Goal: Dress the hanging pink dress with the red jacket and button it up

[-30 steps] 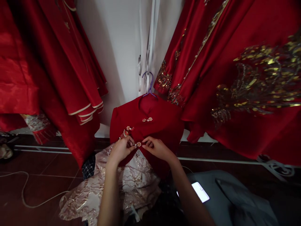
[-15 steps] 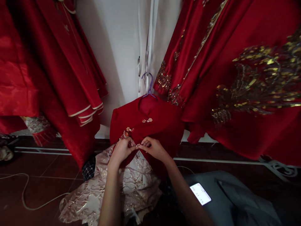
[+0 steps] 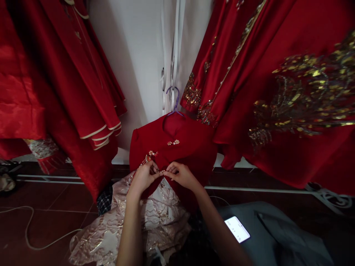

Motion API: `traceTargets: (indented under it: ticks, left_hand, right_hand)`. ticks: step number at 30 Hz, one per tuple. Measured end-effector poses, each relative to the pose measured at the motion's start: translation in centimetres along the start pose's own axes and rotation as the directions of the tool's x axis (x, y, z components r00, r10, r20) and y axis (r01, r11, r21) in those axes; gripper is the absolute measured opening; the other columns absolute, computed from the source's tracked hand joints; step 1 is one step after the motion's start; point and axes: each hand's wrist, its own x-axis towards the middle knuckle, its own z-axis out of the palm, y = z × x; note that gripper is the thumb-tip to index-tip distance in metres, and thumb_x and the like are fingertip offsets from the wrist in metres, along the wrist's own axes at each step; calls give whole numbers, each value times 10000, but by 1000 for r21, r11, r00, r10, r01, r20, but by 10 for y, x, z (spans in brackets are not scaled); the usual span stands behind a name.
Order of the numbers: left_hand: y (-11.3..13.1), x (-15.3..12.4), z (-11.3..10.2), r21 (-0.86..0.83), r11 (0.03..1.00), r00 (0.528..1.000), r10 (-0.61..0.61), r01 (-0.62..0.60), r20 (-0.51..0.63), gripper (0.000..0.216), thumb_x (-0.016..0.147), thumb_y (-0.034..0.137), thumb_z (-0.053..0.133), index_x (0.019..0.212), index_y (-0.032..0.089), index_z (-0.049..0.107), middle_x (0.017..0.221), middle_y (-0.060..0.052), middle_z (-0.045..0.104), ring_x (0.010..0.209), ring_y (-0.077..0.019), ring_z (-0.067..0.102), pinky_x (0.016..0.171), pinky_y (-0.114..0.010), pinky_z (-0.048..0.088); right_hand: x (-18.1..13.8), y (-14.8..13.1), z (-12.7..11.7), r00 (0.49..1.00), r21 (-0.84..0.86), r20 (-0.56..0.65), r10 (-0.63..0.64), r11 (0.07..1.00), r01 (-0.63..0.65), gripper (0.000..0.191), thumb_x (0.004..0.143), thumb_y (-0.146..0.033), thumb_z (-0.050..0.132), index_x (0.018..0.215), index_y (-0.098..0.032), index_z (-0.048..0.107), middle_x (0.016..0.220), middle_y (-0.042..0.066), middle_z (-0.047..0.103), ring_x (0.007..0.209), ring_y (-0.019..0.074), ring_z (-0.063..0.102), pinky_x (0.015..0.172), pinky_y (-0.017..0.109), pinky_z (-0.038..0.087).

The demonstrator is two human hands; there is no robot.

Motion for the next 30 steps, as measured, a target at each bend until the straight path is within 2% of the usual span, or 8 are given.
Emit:
traceTargets:
  ticks: [3,12,21,26,30]
  left_hand:
    - [-1,0,2,19,1000,999,14,-14,33,251,702,430,646,723,185,596,737,-29,660,670,-157,591,627,-243,403]
    - [-6,0,3,21,1000,1000,-4,3,31,259,714,427,628,734,168,626,735,-42,666,661,-163,593,625,-253,415]
    - [3,0,-1,23,1000,998,3,-5,62,241,757,392,589,725,156,625,713,-35,661,639,-143,583,612,-241,416]
    - [0,-1,0,-102,995,998,-8,14,60,186,731,339,621,701,156,633,718,-35,669,657,-142,601,636,-244,442]
    - [-3,2,1,-381,919,994,-75,101,84,264,658,364,703,777,137,641,745,-52,667,682,-143,616,676,-259,479]
  right_hand:
    - [0,-1,0,1000,-4,-6,-1,1000,1,204,718,-350,661,781,-164,608,736,30,672,677,136,628,647,263,509]
    - [0,-1,1,1000,41,3,-7,999,7,234,737,-377,642,792,-152,603,720,36,665,632,131,621,612,260,511]
    - [1,4,2,997,133,52,58,989,-64,276,715,-403,659,800,-148,596,696,37,645,594,136,610,548,259,509]
    - [3,6,5,994,184,65,93,977,-103,319,691,-436,670,798,-148,586,696,34,630,599,143,606,521,263,507]
    - [2,2,-4,984,248,139,111,958,-143,338,683,-444,678,799,-143,578,680,18,618,554,118,585,540,260,491]
